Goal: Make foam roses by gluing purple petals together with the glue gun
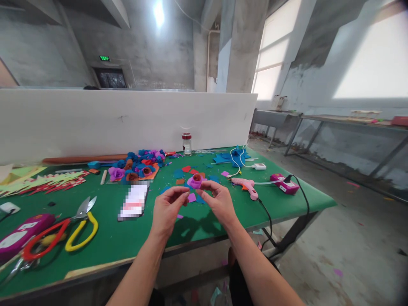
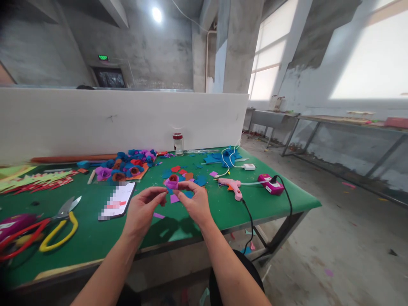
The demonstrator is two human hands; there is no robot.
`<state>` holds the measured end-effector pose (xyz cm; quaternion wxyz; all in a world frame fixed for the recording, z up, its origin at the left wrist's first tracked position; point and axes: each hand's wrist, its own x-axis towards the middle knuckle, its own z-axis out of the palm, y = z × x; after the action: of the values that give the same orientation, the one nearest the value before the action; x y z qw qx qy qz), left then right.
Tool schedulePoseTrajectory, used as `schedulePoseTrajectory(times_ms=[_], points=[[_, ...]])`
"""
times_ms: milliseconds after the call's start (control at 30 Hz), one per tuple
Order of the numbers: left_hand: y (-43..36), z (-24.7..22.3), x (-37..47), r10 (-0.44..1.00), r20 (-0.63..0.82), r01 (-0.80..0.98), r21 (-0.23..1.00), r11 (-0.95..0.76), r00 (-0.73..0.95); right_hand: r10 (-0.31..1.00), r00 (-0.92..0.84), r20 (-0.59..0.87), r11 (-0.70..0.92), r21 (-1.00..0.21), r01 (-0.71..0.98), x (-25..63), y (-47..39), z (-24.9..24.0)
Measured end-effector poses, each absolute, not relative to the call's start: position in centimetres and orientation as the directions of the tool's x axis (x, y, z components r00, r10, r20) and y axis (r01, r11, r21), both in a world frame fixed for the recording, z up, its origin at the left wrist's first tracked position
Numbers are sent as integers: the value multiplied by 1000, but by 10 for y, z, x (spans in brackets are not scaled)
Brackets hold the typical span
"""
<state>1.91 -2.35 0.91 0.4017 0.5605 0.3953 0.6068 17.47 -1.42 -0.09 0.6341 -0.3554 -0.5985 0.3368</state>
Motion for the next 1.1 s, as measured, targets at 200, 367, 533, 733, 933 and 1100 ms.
schedulePoseTrajectory(times_ms=[200,367,533,733,933,1100], points=[[-28,12,18,807,581,226,804,-550,-103,860,22,510,510,-860,18,172,-16,1],[-27,14,15,798,595,232,793,-563,-97,854,-20,520,521,-853,38,171,-19,2],[-24,10,13,821,560,187,823,-537,-106,841,-102,532,540,-838,82,174,-19,2],[-28,19,8,836,516,-40,846,-531,-184,778,-129,615,625,-778,60,186,-16,1],[-34,27,9,938,331,-316,883,-346,-101,658,-101,746,752,-658,33,198,-15,4],[-45,33,17,968,239,-365,910,-195,78,636,-131,760,772,-630,91,200,-15,5]])
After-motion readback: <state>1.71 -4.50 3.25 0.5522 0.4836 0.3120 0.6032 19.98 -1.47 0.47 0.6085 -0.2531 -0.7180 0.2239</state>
